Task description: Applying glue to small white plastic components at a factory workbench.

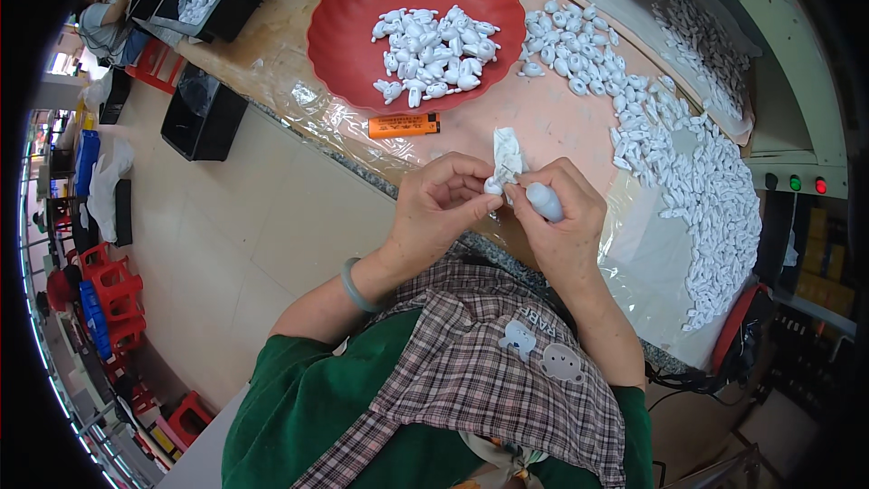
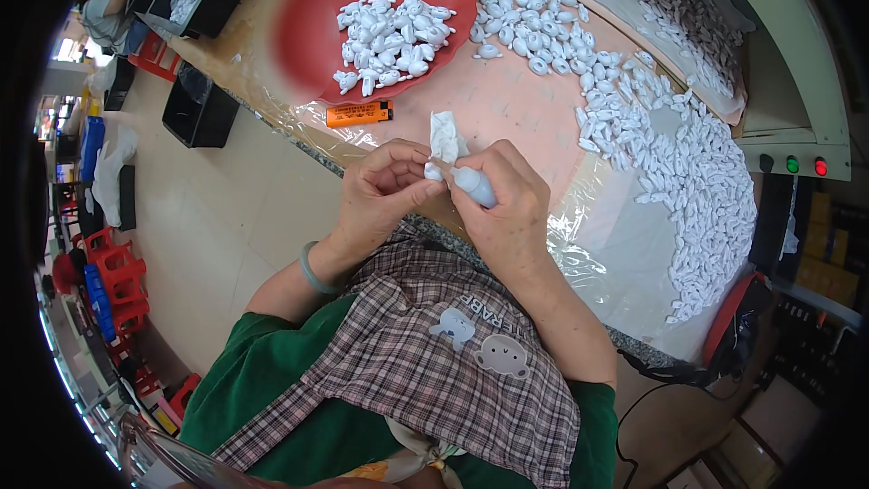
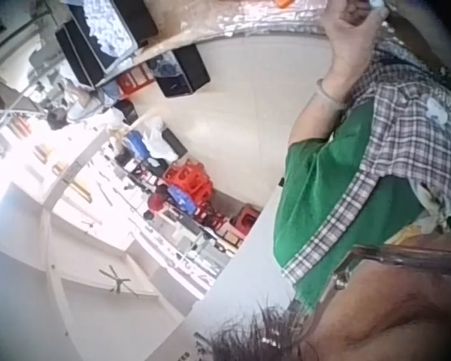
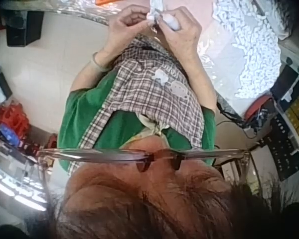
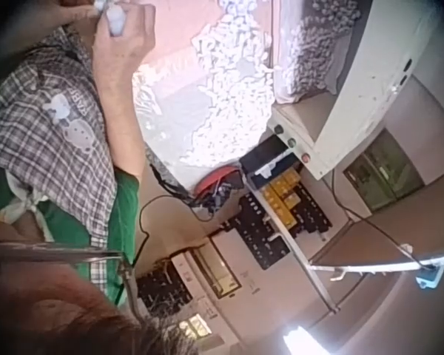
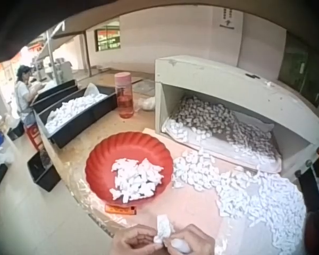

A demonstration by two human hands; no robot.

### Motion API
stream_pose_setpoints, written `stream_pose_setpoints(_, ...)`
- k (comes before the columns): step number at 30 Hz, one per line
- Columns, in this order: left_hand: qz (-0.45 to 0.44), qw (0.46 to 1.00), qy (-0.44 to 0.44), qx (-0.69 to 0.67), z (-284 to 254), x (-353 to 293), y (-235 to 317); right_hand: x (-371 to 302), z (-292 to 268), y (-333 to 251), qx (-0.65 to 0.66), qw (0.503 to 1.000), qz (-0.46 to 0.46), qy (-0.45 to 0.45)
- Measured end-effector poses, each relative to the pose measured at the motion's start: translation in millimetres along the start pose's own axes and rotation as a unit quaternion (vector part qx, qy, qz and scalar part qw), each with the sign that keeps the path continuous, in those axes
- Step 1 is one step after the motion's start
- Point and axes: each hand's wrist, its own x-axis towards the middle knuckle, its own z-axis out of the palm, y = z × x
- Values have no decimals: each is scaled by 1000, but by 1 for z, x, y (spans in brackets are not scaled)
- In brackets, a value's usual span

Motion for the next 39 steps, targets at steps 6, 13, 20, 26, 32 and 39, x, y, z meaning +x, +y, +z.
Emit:
stream_pose_setpoints(6, 64, 995, -10, 72, 11, 0, 1, 5, 4, -3, 37, 997, 55, 31)
stream_pose_setpoints(13, 2, 1000, 28, -9, 10, 2, 1, -7, 8, 0, 69, 994, 64, 54)
stream_pose_setpoints(20, 30, 999, 11, -27, 6, 6, 7, 3, -7, 6, 200, 958, 195, 69)
stream_pose_setpoints(26, 81, 997, 19, 0, 1, 10, 12, 8, -2, 26, 98, 982, 163, -12)
stream_pose_setpoints(32, 304, 894, 127, 304, -30, 41, 53, 0, -18, 25, 94, 989, 110, -22)
stream_pose_setpoints(39, 356, 711, 90, 600, -10, 81, 78, -32, -40, 28, 81, 992, 87, -31)
